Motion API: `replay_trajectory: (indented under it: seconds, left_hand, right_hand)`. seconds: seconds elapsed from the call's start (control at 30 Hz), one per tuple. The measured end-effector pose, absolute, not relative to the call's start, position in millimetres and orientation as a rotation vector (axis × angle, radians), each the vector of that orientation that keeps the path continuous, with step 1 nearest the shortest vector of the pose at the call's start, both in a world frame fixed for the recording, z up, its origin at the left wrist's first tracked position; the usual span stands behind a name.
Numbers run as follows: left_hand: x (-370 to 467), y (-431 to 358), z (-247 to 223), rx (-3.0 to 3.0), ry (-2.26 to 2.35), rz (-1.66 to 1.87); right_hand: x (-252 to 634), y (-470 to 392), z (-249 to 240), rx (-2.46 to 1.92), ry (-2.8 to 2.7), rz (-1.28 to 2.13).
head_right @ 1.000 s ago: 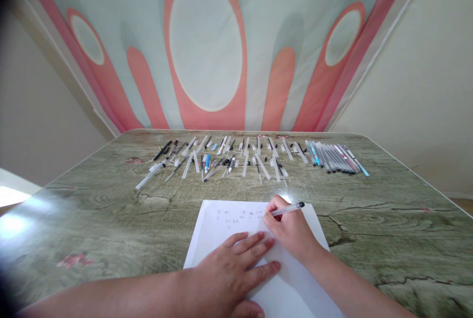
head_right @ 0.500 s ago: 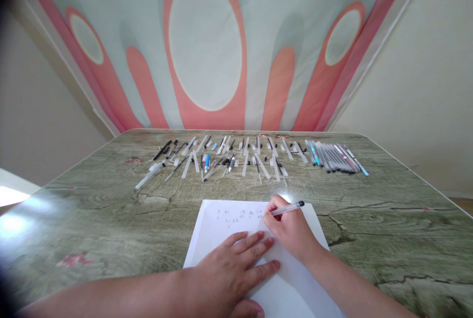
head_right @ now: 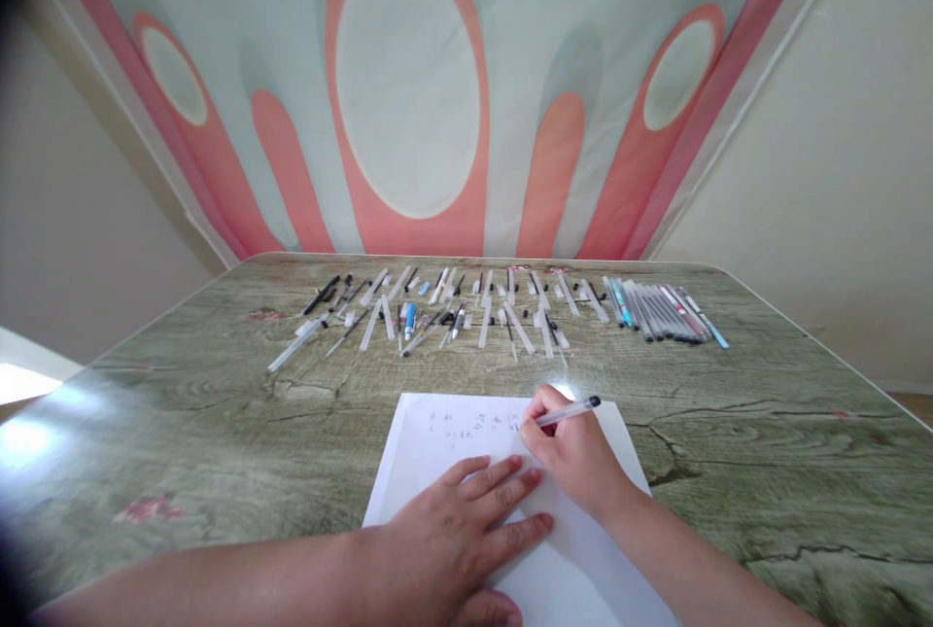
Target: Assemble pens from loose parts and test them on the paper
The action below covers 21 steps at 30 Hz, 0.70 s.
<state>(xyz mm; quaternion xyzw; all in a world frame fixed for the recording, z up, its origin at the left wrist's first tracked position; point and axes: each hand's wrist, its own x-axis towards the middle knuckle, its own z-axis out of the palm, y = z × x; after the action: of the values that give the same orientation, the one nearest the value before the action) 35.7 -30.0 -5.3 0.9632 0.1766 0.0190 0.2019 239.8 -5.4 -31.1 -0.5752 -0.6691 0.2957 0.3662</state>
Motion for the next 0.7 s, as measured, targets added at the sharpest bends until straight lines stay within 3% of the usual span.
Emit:
replay_trajectory:
  seconds: [0.57,0.7]
  left_hand:
    - [34.5,-27.8,-7.4,2.691,0.499,0.036]
    - [26.2,-15.3,-4.9,2.641,0.572,0.089]
  right_hand:
    - [252.4,-1.9,-30.3,-1.519,-1.625,0.76]
    - [265.8,1.8,-25.9,-1.536,-1.631,0.556]
